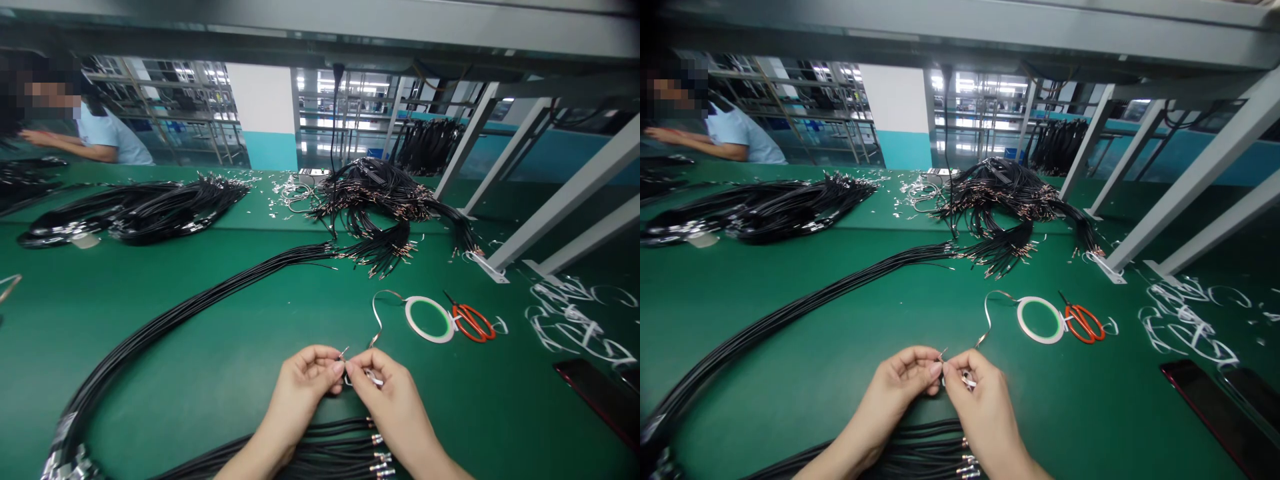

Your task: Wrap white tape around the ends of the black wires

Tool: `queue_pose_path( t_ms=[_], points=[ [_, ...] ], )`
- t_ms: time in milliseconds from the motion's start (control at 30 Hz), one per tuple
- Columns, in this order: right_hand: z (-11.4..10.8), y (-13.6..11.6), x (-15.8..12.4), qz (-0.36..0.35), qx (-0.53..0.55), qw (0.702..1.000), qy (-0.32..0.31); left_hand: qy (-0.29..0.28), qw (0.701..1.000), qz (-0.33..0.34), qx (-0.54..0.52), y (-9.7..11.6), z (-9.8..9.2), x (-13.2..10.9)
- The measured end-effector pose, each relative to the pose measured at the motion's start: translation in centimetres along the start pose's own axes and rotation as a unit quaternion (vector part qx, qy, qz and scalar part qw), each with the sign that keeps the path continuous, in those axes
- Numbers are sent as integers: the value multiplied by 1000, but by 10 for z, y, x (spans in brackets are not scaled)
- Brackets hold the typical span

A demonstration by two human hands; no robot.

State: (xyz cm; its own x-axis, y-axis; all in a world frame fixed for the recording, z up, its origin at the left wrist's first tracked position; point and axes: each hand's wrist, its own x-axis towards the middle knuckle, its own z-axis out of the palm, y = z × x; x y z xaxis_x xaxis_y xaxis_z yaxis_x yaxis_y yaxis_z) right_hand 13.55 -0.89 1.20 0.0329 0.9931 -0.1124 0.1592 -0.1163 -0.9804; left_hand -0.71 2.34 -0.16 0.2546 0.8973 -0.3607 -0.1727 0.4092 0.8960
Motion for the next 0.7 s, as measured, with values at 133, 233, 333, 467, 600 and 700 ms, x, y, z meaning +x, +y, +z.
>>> queue_pose_path(
  t_ms=[133, 233, 333, 467, 600, 700],
  points=[
    [-1, -1, 0, 6, -4, 1000, 1, 32, 998, 13, 51, -4, 0, 1],
    [-2, -1, -1, 7, -20, 1000, 5, 40, 997, 12, 64, -3, 2, 1],
    [-3, -2, -1, 3, -28, 1000, 6, 42, 997, -4, 57, 1, 3, -1],
    [-3, -3, 0, -3, -27, 1000, 5, 38, 998, -23, 45, 4, 4, -2],
    [-3, -2, 0, -2, -34, 999, 6, 21, 999, -33, 36, 5, 4, -4],
    [-4, -4, 0, -5, -33, 999, 4, 8, 999, -38, 24, 6, 2, -5]
  ],
)
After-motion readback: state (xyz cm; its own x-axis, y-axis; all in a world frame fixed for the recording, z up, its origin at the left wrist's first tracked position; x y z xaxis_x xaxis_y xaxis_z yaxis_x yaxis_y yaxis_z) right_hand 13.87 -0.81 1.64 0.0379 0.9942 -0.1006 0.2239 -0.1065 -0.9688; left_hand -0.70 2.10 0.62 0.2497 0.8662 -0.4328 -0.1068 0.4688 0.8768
